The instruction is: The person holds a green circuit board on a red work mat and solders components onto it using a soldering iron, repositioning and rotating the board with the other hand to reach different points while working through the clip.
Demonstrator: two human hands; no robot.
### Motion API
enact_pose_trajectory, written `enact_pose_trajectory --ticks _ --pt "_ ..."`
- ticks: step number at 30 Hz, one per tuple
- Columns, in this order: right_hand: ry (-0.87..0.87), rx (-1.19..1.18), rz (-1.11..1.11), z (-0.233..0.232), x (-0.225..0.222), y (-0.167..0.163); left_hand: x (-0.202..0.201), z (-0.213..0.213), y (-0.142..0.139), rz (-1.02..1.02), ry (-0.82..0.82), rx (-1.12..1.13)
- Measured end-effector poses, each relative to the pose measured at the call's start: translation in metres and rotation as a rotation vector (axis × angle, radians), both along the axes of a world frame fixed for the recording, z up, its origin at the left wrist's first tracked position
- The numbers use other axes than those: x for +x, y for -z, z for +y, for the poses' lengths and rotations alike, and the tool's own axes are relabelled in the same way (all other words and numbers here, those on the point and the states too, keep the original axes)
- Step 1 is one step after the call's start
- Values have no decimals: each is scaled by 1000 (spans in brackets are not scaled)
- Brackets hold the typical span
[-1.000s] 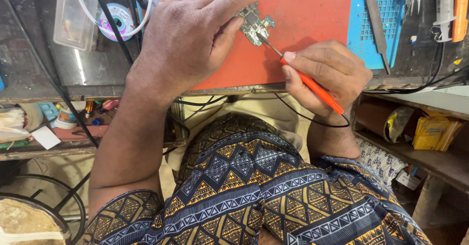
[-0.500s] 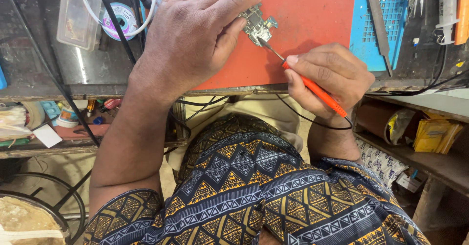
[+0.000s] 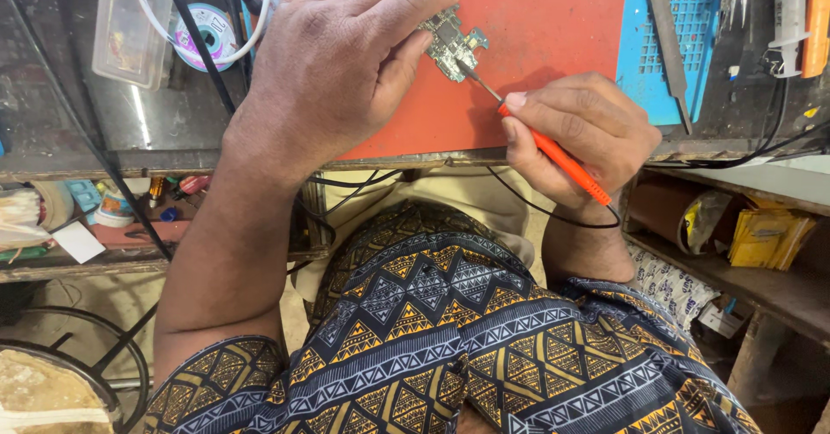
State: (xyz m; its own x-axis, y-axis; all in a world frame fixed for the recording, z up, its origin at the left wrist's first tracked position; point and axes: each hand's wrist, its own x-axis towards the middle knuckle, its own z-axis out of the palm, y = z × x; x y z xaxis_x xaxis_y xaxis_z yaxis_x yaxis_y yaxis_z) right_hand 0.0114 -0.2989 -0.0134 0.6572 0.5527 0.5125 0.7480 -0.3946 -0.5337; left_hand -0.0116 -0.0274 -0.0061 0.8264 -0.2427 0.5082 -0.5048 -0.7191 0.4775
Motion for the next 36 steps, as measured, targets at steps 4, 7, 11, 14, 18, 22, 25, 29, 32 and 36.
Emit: enact_pose_trajectory --ticks 4,7,11,14,18,22,25,29,32,36 --pt "-12 17 5 1 0 -1 -2 0 -1 31 2 -17" --pt "-8 9 -4 2 -1 -2 -1 0 0 25 -2 -13" --pt "15 17 3 3 -2 -2 -2 0 0 9 2 -11" --pt "6 7 14 2 -2 -4 -1 0 0 20 6 -21" --pt "4 13 -1 1 -2 -4 -3 0 0 17 -4 -18" --pt "-27 14 16 1 -1 -3 -2 0 -1 -3 -13 9" --pt "-19 19 2 3 1 -3 -2 0 -1 -3 -13 4" --pt "-23 1 -4 4 0 -6 -2 1 -1 -2 -14 14" --pt "-25 3 6 5 -1 -6 -2 1 -1 -2 -14 4" --pt "10 9 11 6 -2 -5 -2 1 -1 6 -8 -4"
